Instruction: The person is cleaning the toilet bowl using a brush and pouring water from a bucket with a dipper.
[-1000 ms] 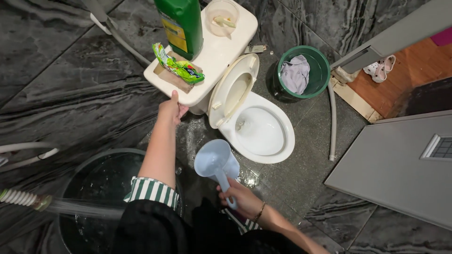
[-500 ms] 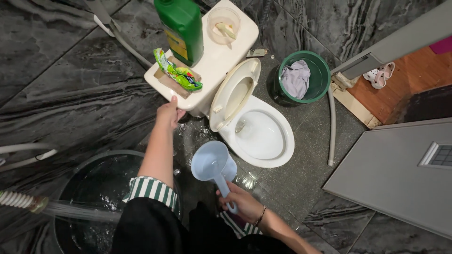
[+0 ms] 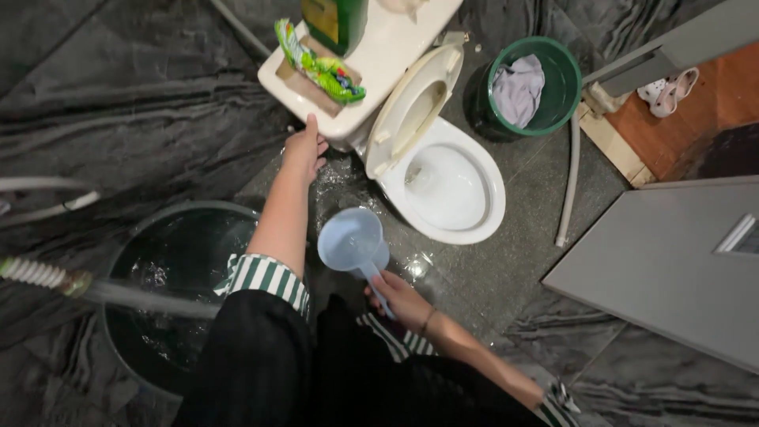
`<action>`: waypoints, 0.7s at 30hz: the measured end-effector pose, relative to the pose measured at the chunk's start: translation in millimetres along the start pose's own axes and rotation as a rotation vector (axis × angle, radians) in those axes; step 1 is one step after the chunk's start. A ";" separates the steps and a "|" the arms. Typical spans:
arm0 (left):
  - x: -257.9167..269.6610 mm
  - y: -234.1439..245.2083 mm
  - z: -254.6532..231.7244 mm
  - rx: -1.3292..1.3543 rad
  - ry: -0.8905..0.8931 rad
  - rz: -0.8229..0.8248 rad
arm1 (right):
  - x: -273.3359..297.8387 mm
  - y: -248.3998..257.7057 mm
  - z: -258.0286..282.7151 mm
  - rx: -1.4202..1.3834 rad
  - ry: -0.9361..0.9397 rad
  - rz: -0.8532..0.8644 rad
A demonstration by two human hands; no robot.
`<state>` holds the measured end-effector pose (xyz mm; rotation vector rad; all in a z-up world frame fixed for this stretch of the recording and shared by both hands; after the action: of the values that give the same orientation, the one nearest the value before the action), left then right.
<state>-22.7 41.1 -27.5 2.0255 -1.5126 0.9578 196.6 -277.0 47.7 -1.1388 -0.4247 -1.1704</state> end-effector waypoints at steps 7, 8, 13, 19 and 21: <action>91.0 76.1 24.2 -0.149 -0.023 0.034 | -8.9 -40.1 -2.7 0.749 0.232 0.101; 103.5 99.8 30.3 -0.140 -0.041 0.016 | -8.8 -55.1 0.0 0.930 0.382 0.150; 189.2 205.5 75.9 -0.100 -0.016 0.007 | -43.9 -110.8 -48.3 1.545 0.560 0.115; 273.6 286.3 155.5 -0.107 0.161 0.032 | -166.6 -141.1 -158.3 1.994 0.657 -0.126; 289.7 299.8 185.4 -0.083 0.237 0.113 | -212.9 -139.6 -200.2 2.489 0.573 -0.331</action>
<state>-209.9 -368.4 46.5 1.7171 -1.5228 1.1167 -64.2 -337.6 -134.7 1.3969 -1.0389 -0.3664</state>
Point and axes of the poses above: each hand's wrist, its own x-axis away from the middle knuckle, its own y-axis out of the back of the hand, z = x × y, the point moved 7 cm from there along -x, towards the middle knuckle, and after that the axes turned 2 degrees about -x, right-handed, at the moved point
